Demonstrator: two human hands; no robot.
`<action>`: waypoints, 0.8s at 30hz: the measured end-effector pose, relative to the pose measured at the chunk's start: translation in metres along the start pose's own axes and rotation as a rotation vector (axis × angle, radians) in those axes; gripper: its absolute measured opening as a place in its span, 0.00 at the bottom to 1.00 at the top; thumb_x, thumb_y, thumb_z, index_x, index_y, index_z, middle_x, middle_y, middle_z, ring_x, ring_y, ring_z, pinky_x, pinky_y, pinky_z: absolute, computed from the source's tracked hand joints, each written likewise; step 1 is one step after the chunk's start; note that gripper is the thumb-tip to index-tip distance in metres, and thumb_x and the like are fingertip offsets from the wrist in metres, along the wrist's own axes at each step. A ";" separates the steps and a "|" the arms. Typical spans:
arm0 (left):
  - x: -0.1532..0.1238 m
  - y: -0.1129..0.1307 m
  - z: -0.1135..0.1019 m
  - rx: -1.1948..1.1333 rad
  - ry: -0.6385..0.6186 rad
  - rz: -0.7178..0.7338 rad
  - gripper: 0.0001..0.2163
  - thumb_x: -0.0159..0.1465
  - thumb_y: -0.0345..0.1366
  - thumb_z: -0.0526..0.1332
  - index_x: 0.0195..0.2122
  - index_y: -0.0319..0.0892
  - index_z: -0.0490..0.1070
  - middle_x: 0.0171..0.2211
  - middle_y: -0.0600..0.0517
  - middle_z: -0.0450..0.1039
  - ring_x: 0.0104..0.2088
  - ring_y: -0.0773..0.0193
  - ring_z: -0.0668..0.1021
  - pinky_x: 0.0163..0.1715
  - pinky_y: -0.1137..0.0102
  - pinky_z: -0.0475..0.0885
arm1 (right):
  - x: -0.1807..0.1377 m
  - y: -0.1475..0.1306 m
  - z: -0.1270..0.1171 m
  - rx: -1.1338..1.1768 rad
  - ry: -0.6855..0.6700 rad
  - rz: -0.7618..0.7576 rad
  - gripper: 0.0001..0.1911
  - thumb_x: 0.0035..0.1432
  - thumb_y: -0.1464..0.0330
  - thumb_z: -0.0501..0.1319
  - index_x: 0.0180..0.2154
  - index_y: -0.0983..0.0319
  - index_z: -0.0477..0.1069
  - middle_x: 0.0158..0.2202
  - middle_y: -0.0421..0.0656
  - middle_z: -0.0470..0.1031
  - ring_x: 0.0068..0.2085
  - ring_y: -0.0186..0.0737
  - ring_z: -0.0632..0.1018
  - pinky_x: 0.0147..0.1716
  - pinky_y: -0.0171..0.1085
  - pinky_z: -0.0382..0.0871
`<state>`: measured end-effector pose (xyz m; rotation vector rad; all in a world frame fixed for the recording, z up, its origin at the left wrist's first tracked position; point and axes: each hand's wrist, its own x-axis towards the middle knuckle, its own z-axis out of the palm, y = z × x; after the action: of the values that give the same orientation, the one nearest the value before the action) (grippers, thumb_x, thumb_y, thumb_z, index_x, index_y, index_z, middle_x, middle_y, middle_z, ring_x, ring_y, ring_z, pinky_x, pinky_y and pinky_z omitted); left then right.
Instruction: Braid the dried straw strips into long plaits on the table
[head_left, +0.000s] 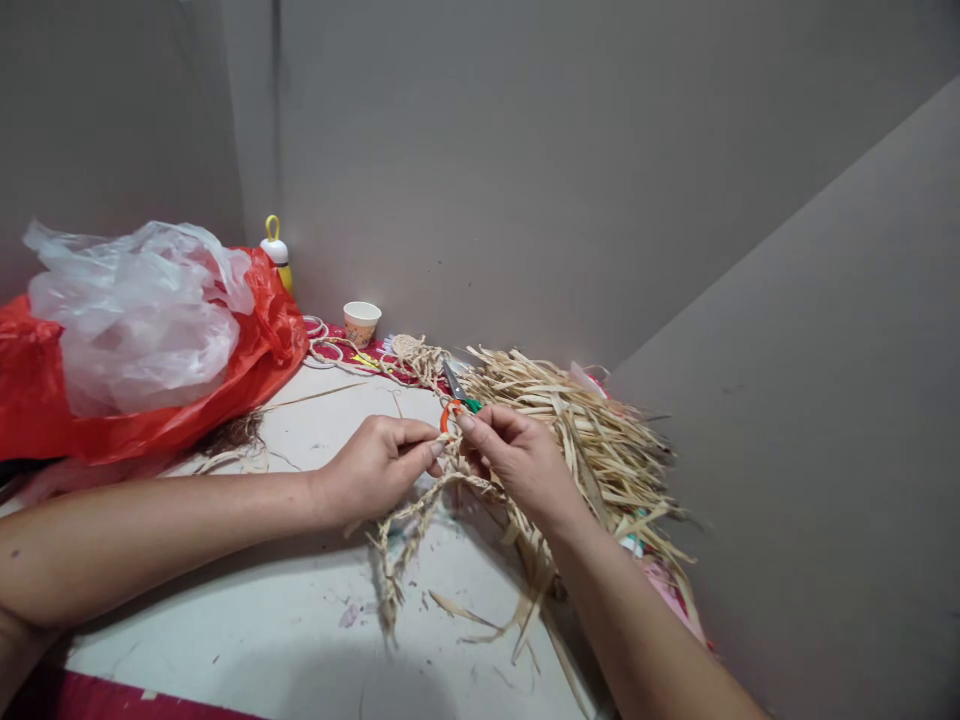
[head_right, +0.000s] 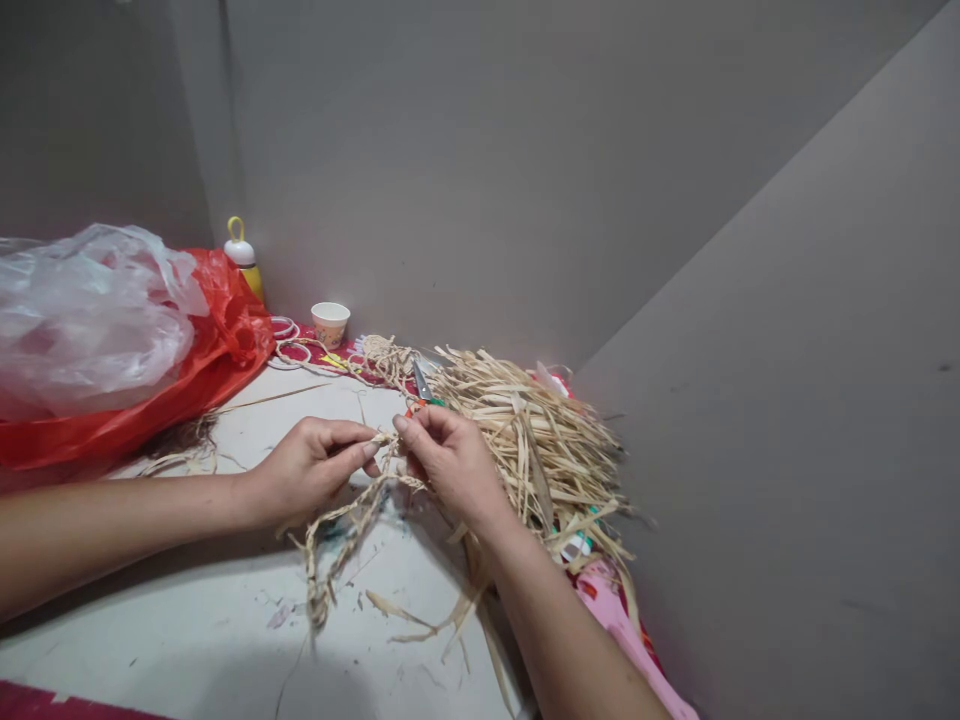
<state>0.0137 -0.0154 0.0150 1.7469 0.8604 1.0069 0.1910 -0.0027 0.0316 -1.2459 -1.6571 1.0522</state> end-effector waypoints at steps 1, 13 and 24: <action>-0.001 0.001 0.001 -0.059 -0.016 -0.049 0.11 0.62 0.37 0.54 0.28 0.38 0.72 0.24 0.54 0.71 0.20 0.73 0.69 0.21 0.76 0.64 | 0.000 0.000 0.001 0.008 0.000 0.004 0.20 0.53 0.54 0.60 0.22 0.62 0.62 0.16 0.36 0.64 0.17 0.29 0.63 0.17 0.31 0.55; 0.005 0.006 -0.002 -0.461 -0.054 -0.368 0.10 0.61 0.37 0.58 0.25 0.38 0.67 0.15 0.57 0.67 0.11 0.76 0.66 0.11 0.80 0.58 | 0.001 0.003 0.000 0.252 -0.037 0.005 0.16 0.50 0.59 0.65 0.23 0.63 0.66 0.22 0.37 0.65 0.21 0.27 0.63 0.19 0.30 0.58; 0.007 0.007 -0.002 -0.662 -0.065 -0.417 0.07 0.60 0.36 0.59 0.29 0.37 0.65 0.35 0.45 0.76 0.22 0.69 0.78 0.15 0.79 0.69 | 0.005 0.006 -0.004 0.316 -0.025 0.030 0.14 0.50 0.59 0.66 0.24 0.63 0.68 0.20 0.36 0.66 0.22 0.28 0.64 0.22 0.30 0.57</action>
<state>0.0154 -0.0106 0.0241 0.9838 0.7011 0.8201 0.1954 0.0038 0.0274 -1.0553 -1.4260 1.2949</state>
